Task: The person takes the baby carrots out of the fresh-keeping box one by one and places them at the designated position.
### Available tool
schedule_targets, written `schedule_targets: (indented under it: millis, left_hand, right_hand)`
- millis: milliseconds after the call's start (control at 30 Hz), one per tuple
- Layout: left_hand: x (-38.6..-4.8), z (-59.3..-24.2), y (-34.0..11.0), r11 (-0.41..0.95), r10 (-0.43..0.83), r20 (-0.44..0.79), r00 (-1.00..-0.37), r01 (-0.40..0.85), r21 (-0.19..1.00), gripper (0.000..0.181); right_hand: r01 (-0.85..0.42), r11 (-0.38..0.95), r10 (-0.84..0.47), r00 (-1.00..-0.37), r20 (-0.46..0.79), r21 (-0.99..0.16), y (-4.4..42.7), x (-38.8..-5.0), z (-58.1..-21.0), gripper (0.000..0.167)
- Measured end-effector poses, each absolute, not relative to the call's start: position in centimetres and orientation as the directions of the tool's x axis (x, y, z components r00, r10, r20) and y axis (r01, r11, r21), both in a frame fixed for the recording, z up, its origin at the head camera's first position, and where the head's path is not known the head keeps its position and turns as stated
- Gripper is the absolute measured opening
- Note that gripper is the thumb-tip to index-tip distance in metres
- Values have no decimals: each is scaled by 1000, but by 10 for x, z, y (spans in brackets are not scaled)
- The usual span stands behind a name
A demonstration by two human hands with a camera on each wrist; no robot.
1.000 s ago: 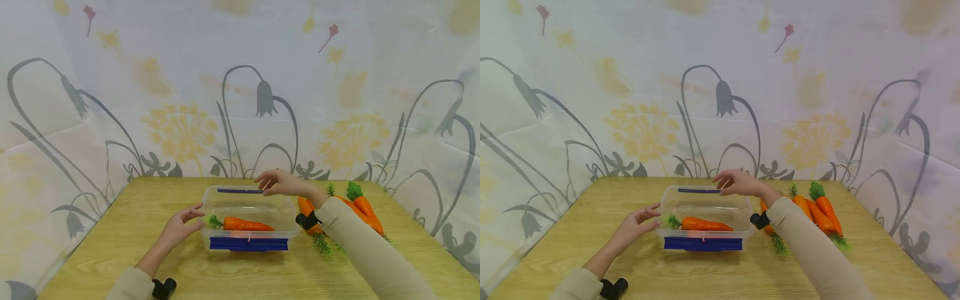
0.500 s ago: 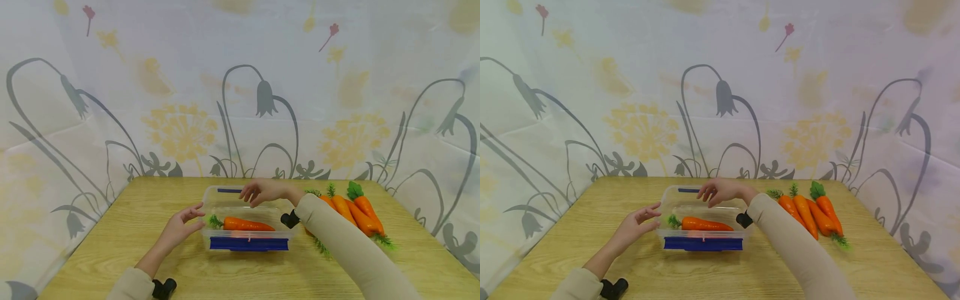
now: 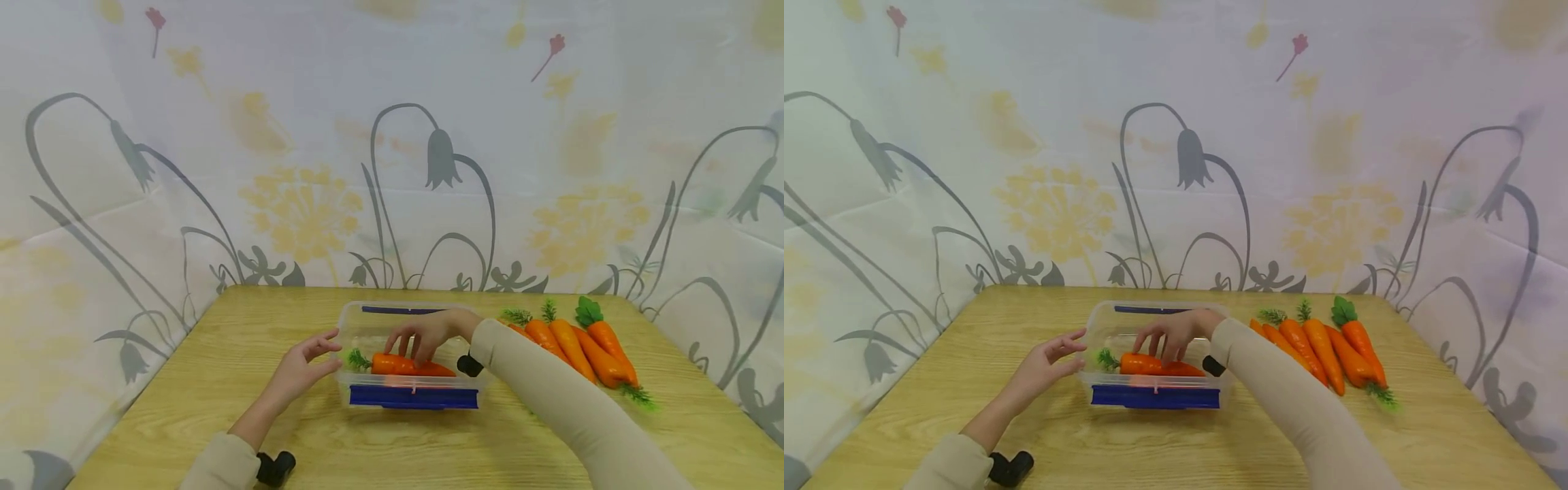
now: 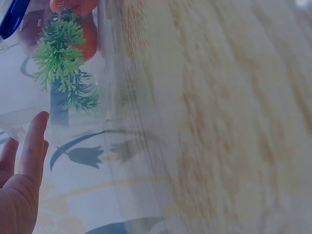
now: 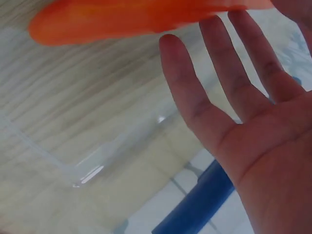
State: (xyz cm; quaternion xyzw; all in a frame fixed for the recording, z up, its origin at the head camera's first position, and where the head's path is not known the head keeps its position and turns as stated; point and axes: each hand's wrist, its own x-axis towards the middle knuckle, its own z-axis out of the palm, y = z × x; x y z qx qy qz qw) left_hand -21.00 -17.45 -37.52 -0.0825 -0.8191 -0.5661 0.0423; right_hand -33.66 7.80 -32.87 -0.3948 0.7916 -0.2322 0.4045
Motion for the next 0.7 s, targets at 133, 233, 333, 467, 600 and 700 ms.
schedule_targets:
  millis: [133,233,333,467,600,700]
  left_hand:
    - [-211,-376,-174,342,83,160,-984,179,922,21]
    - [-212,-376,-174,343,83,162,-983,181,922,20]
    - [-212,-376,-173,343,90,165,-982,186,921,22]
    - [-211,-376,-173,344,86,171,-981,191,920,22]
    - [-211,-376,-173,347,80,178,-981,195,917,21]
    - [-211,-376,-173,349,75,175,-982,191,918,19]
  right_hand:
    - [-462,564,-826,-318,-465,-685,78,-336,-332,65]
    - [-492,559,-829,-318,-461,-667,79,-336,-334,68]
    - [-493,584,-811,-372,-451,-645,81,-338,-334,69]
    - [-478,641,-763,-479,-434,-601,84,-340,-333,74]
    - [-497,673,-737,-506,-448,-547,87,-341,-332,82]
    - [-516,680,-733,-507,-454,-521,88,-341,-332,86]
